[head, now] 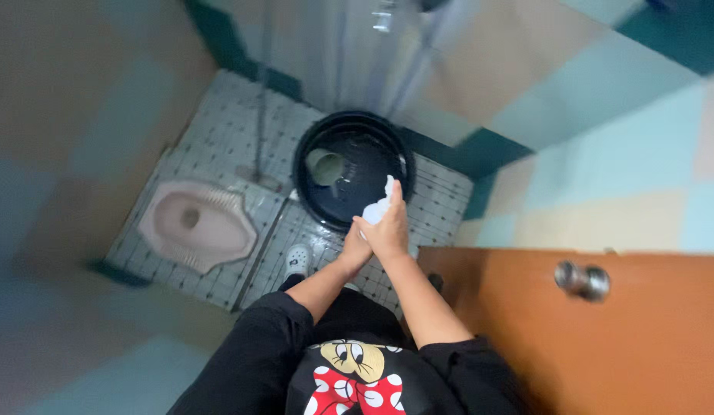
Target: The person cleans a bathroom floor and surfaces using a bottle of liquid and a squeegee.
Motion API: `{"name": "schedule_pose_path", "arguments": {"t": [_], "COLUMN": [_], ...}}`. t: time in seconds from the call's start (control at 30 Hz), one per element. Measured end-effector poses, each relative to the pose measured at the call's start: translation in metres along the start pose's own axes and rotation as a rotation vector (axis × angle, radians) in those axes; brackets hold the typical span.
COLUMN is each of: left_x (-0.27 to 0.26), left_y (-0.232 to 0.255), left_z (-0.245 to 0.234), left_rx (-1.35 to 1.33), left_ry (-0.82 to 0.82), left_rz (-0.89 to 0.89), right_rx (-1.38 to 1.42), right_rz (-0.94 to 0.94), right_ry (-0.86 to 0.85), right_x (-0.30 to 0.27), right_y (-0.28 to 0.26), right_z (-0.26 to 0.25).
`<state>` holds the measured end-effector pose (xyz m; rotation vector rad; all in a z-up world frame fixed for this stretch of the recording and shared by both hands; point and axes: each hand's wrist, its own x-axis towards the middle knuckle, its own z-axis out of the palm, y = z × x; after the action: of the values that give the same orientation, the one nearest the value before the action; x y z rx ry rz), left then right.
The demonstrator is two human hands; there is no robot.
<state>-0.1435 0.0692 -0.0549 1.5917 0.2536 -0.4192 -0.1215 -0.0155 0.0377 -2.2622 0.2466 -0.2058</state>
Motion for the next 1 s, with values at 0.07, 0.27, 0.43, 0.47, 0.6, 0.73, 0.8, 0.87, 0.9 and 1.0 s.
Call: {"name": "schedule_pose_path", "arguments": {"t": [0.07, 0.27, 0.43, 0.47, 0.6, 0.73, 0.8, 0.87, 0.9, 1.0], "left_x": [-0.007, -0.007, -0.004, -0.007, -0.022, -0.040, -0.044, -0.045, -0.046, -0.051], "left_y": [0.006, -0.016, -0.042, -0.041, -0.018, 0.000, 0.003, 0.004, 0.004, 0.011], "left_z": [-0.026, -0.106, -0.168, -0.182, -0.229, -0.274, -0.296, -0.313, -0.320, -0.332], "left_rx": [-0.101, -0.258, -0.411, -0.362, -0.676, -0.464, -0.681, -0.544, -0.398, -0.741], "left_ry": [0.142, 0.668, 1.023, 1.122, 1.255, 1.466, 1.397, 1.506, 1.589, 1.562], "left_rz": [0.069, 0.146, 0.345, 0.319, 0.338, 0.300, 0.419, 0.347, 0.271, 0.263], "right_rx": [0.023, 0.124, 0.248, 0.312, 0.337, 0.334, 0.527, 0.542, 0.555, 0.446], "right_rz": [-0.214, -0.605, -0.902, -0.957, -1.029, -1.070, -1.129, -1.190, -1.241, -1.188], "right_ry": [-0.093, -0.523, -0.719, -0.747, -0.871, -0.898, -0.918, -0.909, -0.883, -1.077], "right_x": [0.008, 0.003, -0.009, -0.010, -0.025, -0.041, -0.046, -0.051, -0.054, -0.062], "right_y": [-0.023, -0.088, -0.147, -0.158, -0.203, -0.247, -0.270, -0.291, -0.297, -0.308], "right_z": [0.027, 0.117, 0.182, 0.194, 0.243, 0.270, 0.275, 0.280, 0.284, 0.305]}}
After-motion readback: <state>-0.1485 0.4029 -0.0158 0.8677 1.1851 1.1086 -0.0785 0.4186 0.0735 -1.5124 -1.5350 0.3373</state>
